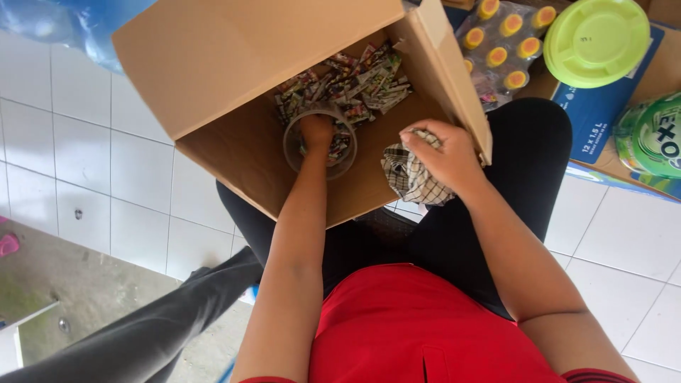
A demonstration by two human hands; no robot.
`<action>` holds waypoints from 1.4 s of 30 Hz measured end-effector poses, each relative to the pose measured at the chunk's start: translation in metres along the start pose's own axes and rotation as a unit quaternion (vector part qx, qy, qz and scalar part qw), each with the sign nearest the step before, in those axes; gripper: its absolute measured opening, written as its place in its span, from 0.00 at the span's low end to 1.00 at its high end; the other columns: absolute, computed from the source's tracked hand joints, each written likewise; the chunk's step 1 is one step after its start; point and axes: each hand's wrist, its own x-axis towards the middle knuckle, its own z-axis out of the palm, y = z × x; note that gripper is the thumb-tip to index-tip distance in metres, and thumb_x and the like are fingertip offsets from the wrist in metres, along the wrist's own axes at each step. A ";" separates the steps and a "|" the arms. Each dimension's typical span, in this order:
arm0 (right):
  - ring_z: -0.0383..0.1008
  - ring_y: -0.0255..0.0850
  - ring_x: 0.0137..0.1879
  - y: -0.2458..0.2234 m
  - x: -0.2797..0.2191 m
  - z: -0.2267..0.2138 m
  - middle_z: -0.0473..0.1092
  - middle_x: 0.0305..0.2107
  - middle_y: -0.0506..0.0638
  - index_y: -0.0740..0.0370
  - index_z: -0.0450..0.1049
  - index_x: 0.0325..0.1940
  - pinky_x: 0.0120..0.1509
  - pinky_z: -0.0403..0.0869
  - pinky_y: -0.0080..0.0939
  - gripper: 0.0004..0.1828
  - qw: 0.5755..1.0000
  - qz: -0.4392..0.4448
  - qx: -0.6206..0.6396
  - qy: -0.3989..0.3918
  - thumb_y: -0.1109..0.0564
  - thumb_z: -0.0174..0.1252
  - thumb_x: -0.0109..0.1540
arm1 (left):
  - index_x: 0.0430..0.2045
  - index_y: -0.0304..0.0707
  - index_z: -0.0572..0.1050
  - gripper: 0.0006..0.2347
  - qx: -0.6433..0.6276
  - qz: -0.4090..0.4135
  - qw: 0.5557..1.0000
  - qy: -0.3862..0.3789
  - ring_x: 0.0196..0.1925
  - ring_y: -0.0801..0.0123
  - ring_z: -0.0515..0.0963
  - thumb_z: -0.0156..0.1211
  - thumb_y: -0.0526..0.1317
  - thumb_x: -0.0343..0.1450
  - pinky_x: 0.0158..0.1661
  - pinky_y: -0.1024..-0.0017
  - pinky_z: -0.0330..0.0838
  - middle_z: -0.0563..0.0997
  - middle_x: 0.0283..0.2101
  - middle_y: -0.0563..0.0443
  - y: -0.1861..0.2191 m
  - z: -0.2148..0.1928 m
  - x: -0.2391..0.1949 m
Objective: The person takes snack packets from a bowl inside a cardboard box, wipes each packet one by one with a cloth, and places them back into the box.
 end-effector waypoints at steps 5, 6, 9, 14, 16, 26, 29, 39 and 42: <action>0.77 0.43 0.34 -0.056 0.033 0.006 0.79 0.33 0.55 0.56 0.77 0.55 0.41 0.75 0.42 0.17 0.964 0.131 -0.218 -0.078 0.46 0.56 0.69 | 0.28 0.28 0.81 0.13 0.170 -0.009 0.985 -0.013 0.27 0.50 0.81 0.51 0.39 0.76 0.28 0.53 0.76 0.82 0.31 0.33 0.011 -0.003 0.002; 0.79 0.50 0.37 -0.065 0.043 0.008 0.79 0.35 0.59 0.54 0.74 0.60 0.42 0.76 0.47 0.18 0.921 0.162 -0.329 -0.134 0.46 0.52 0.70 | 0.27 0.28 0.81 0.14 0.212 -0.013 0.977 -0.013 0.26 0.49 0.80 0.51 0.39 0.76 0.29 0.51 0.75 0.82 0.30 0.32 0.007 -0.005 0.006; 0.80 0.52 0.49 0.021 0.109 0.045 0.78 0.43 0.58 0.61 0.82 0.48 0.47 0.78 0.51 0.11 0.846 0.069 -0.505 -0.156 0.58 0.56 0.65 | 0.27 0.31 0.81 0.14 0.339 0.096 0.933 -0.068 0.30 0.47 0.79 0.49 0.39 0.75 0.33 0.49 0.75 0.81 0.34 0.30 -0.034 0.003 0.035; 0.79 0.52 0.53 0.142 0.194 0.104 0.77 0.50 0.55 0.59 0.81 0.51 0.48 0.78 0.52 0.12 0.780 0.104 -0.576 -0.224 0.59 0.57 0.66 | 0.52 0.28 0.69 0.17 0.312 0.065 0.945 -0.070 0.40 0.39 0.81 0.48 0.44 0.76 0.39 0.48 0.76 0.81 0.42 0.27 0.033 -0.030 -0.051; 0.78 0.52 0.53 0.161 0.204 0.114 0.76 0.51 0.56 0.59 0.79 0.54 0.48 0.77 0.54 0.14 0.762 0.148 -0.576 -0.256 0.58 0.58 0.64 | 0.61 0.27 0.64 0.22 0.303 0.065 0.948 -0.073 0.43 0.37 0.81 0.48 0.46 0.77 0.41 0.48 0.75 0.81 0.44 0.26 0.054 -0.049 -0.091; 0.79 0.48 0.51 0.198 0.203 0.125 0.78 0.49 0.54 0.57 0.81 0.53 0.46 0.75 0.52 0.14 0.742 0.197 -0.615 -0.183 0.54 0.54 0.68 | 0.59 0.37 0.76 0.18 0.094 0.165 0.976 -0.108 0.27 0.64 0.78 0.58 0.41 0.75 0.32 0.66 0.73 0.81 0.26 0.41 0.079 -0.081 -0.176; 0.79 0.50 0.51 0.176 0.191 0.116 0.77 0.48 0.56 0.59 0.81 0.52 0.47 0.75 0.53 0.16 0.754 0.181 -0.598 -0.204 0.50 0.54 0.67 | 0.58 0.35 0.76 0.16 0.008 0.157 0.980 -0.122 0.27 0.73 0.75 0.58 0.40 0.76 0.32 0.71 0.72 0.81 0.28 0.47 0.073 -0.076 -0.176; 0.79 0.53 0.43 -0.060 0.081 0.032 0.78 0.42 0.54 0.56 0.80 0.47 0.45 0.77 0.52 0.12 0.938 -0.118 -0.316 -0.076 0.53 0.66 0.60 | 0.63 0.33 0.68 0.20 -0.308 0.030 0.921 -0.237 0.57 0.61 0.80 0.53 0.45 0.78 0.55 0.66 0.77 0.80 0.55 0.47 0.095 -0.062 -0.171; 0.80 0.51 0.42 -0.062 0.068 0.037 0.78 0.42 0.55 0.60 0.79 0.46 0.45 0.78 0.49 0.13 0.922 -0.179 -0.338 -0.061 0.56 0.66 0.59 | 0.59 0.27 0.72 0.18 -0.357 0.045 0.901 -0.244 0.57 0.59 0.81 0.52 0.43 0.80 0.55 0.64 0.79 0.80 0.55 0.41 0.090 -0.052 -0.165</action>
